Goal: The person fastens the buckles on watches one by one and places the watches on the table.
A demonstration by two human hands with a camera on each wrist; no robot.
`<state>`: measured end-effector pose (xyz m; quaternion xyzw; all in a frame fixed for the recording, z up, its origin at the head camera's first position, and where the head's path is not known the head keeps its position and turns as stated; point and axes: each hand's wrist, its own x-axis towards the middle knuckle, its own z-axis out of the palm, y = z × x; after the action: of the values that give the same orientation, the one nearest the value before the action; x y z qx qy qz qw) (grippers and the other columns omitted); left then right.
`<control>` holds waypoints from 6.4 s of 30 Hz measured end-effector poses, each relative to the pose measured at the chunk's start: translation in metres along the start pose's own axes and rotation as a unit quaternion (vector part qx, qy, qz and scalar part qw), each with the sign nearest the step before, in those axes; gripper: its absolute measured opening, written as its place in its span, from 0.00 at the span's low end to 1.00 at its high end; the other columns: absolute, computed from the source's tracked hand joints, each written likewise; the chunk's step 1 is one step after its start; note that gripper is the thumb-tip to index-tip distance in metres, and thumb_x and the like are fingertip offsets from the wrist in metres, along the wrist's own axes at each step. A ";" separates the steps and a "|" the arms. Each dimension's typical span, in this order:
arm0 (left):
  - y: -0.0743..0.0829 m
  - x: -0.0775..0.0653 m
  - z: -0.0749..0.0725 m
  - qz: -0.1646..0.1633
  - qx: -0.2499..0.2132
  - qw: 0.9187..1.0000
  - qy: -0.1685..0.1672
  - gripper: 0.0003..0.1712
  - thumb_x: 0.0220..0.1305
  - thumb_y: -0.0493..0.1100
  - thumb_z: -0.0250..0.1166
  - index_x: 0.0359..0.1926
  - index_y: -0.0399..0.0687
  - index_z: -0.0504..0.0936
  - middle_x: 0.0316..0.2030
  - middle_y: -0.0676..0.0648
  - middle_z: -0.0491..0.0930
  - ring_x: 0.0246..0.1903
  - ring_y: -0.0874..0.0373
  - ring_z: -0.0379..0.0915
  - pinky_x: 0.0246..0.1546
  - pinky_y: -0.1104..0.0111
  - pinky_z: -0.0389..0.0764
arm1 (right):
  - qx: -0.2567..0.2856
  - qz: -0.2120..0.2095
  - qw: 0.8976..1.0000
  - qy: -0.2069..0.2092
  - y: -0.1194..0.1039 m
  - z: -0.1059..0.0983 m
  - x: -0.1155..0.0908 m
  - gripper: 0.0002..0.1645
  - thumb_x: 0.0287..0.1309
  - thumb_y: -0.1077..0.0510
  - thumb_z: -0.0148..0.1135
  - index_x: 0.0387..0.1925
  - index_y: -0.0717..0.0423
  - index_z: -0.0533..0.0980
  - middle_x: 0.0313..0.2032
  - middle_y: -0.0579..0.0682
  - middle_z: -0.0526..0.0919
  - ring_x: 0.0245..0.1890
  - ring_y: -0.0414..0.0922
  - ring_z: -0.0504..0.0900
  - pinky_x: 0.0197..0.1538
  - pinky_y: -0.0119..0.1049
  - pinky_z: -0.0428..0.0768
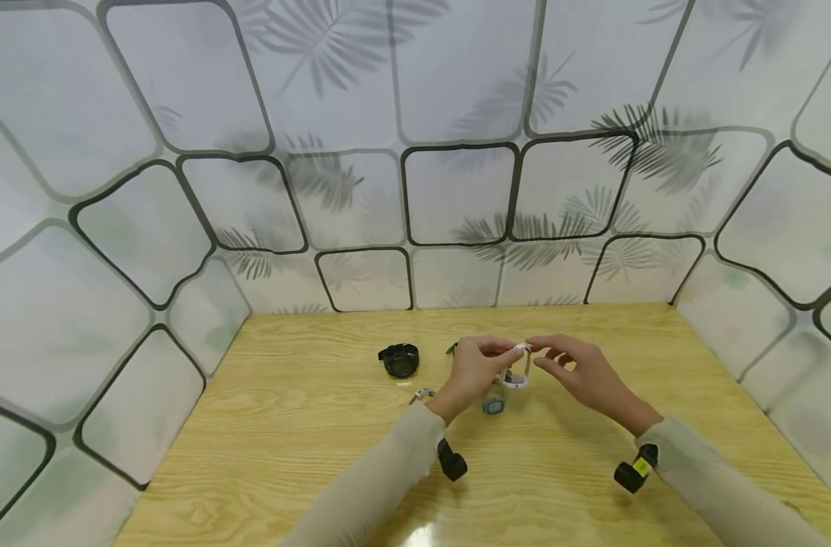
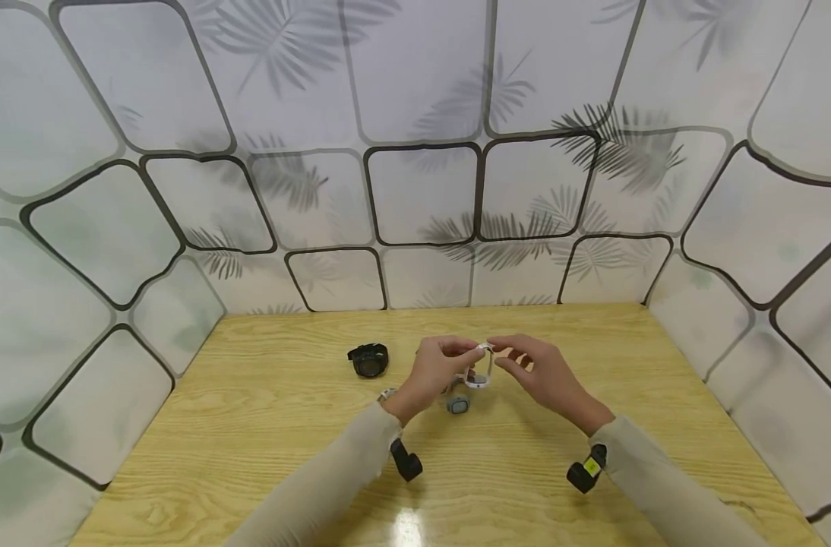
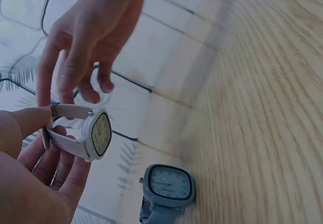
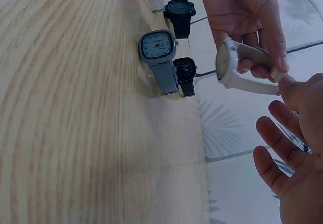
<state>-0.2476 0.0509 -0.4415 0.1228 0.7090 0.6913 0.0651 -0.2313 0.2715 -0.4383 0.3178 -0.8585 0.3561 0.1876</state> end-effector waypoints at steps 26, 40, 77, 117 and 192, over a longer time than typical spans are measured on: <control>0.000 0.002 0.006 -0.069 -0.113 0.991 0.018 0.07 0.64 0.41 0.75 0.41 0.43 0.91 0.35 0.45 0.88 0.35 0.47 0.86 0.38 0.60 0.88 | 0.027 0.026 0.999 -0.006 0.003 0.019 -0.018 0.45 0.53 0.63 0.80 0.71 0.53 0.71 0.37 0.41 0.85 0.33 0.38 0.82 0.35 0.42 0.84; -0.005 0.005 0.001 -0.063 -0.095 0.993 -0.015 0.09 0.65 0.42 0.74 0.42 0.43 0.91 0.37 0.45 0.89 0.45 0.31 0.82 0.41 0.54 0.88 | 0.031 0.041 0.998 -0.027 0.005 0.015 -0.018 0.41 0.55 0.60 0.79 0.70 0.51 0.73 0.35 0.37 0.83 0.33 0.35 0.81 0.36 0.41 0.84; -0.005 -0.011 -0.023 0.164 0.180 0.957 -0.158 0.35 0.62 0.43 0.76 0.70 0.57 0.76 0.61 0.53 0.79 0.41 0.62 0.82 0.36 0.72 0.85 | 0.058 0.087 0.993 -0.056 -0.009 -0.008 -0.017 0.39 0.62 0.56 0.75 0.72 0.53 0.70 0.66 0.52 0.76 0.47 0.46 0.84 0.45 0.42 0.86; 0.007 0.045 -0.006 -0.021 0.294 0.939 -0.177 0.30 0.55 0.46 0.81 0.60 0.50 0.84 0.55 0.48 0.85 0.56 0.55 0.80 0.53 0.62 0.82 | 0.057 0.153 0.953 -0.254 0.043 -0.022 0.021 0.35 0.67 0.44 0.68 0.69 0.57 0.74 0.65 0.62 0.76 0.49 0.50 0.85 0.46 0.50 0.84; -0.021 0.040 0.011 -0.055 0.333 0.928 -0.159 0.30 0.53 0.45 0.83 0.57 0.50 0.86 0.48 0.51 0.86 0.45 0.60 0.80 0.42 0.69 0.82 | 0.089 0.180 0.950 -0.239 0.067 0.002 -0.010 0.32 0.64 0.48 0.72 0.66 0.54 0.77 0.62 0.60 0.79 0.51 0.53 0.83 0.53 0.57 0.81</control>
<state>-0.2850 0.0717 -0.4602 0.2061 0.8844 0.3823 0.1706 -0.2700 0.3100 -0.4781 0.2489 -0.8860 0.3725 -0.1198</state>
